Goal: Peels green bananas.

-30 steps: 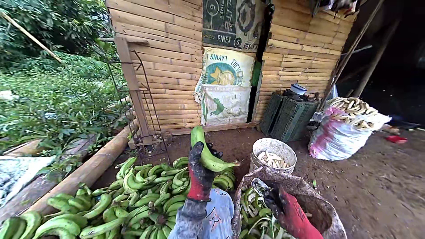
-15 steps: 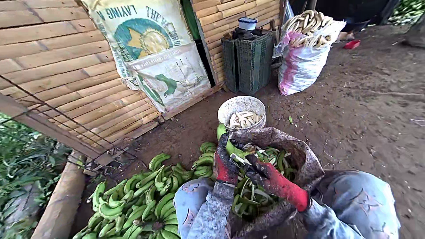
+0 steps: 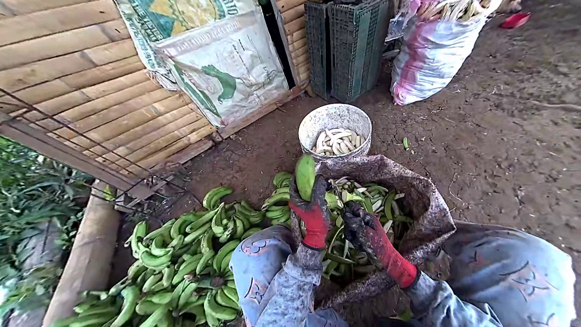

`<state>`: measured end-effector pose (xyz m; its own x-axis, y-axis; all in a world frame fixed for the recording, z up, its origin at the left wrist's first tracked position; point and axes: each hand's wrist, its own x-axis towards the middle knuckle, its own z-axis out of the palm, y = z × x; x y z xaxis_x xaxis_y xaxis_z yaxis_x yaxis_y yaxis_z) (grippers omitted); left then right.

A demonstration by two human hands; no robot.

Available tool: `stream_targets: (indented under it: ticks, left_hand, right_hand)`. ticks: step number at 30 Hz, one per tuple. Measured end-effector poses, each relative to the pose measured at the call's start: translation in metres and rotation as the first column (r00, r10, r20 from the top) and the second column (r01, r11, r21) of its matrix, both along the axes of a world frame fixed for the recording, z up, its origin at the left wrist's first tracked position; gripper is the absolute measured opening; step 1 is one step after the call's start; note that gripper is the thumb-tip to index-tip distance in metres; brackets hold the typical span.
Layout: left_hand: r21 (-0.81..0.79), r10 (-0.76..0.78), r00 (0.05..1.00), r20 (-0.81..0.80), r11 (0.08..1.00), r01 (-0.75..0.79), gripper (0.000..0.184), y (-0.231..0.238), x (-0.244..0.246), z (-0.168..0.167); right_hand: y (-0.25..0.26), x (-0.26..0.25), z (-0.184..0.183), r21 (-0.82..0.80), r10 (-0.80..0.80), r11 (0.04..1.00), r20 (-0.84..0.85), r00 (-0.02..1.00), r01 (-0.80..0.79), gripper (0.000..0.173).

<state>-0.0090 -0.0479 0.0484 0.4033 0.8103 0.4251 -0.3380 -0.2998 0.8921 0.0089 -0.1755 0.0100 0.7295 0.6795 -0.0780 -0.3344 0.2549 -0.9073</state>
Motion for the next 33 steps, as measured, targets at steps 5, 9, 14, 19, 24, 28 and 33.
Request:
stream_targets:
  ticks: [5, 9, 14, 19, 24, 28, 33]
  left_hand:
    - [0.126, -0.049, 0.988, -0.145, 0.990, 0.068, 0.055, 0.009, -0.009, 0.018]
    - [-0.181, -0.255, 0.954, -0.158, 0.957, 0.226, 0.041, 0.027, -0.010, 0.016]
    - [-0.100, -0.222, 0.895, -0.387, 0.975, 0.199, 0.038, 0.017, -0.027, 0.029]
    - [-0.039, -0.250, 0.826, -0.505, 0.963, 0.268, 0.038, 0.036, -0.014, -0.004]
    - [-0.168, -0.363, 0.835, -0.414, 0.932, 0.322, 0.035, 0.002, -0.017, 0.005]
    - [-0.205, -0.343, 0.854, -0.391, 0.937, 0.282, 0.033, -0.006, -0.011, 0.008]
    - [-0.193, -0.405, 0.831, -0.380, 0.914, 0.358, 0.036, -0.008, -0.008, -0.004]
  right_hand:
    - [-0.009, 0.013, -0.019, -0.723, 0.635, 0.628, 0.263, 0.726, -0.288, 0.043]
    - [-0.015, -0.017, -0.018, -0.849, 0.917, 0.318, 0.162, 0.366, -0.421, 0.036]
    - [-0.033, 0.047, 0.031, -0.589, 0.350, 0.798, 0.623, 0.699, 0.125, 0.031]
    - [-0.035, 0.049, 0.024, -0.342, 0.262, 0.936, 0.833, 0.487, 0.081, 0.033]
    - [-0.018, 0.069, -0.001, -0.303, 0.143, 0.804, 0.933, 0.329, 0.512, 0.031]
    - [-0.004, 0.087, 0.008, -0.444, 0.153, 0.667, 0.867, 0.474, 0.598, 0.039]
    - [-0.001, 0.107, 0.001, -0.546, 0.075, 0.582, 0.774, 0.629, 0.602, 0.038]
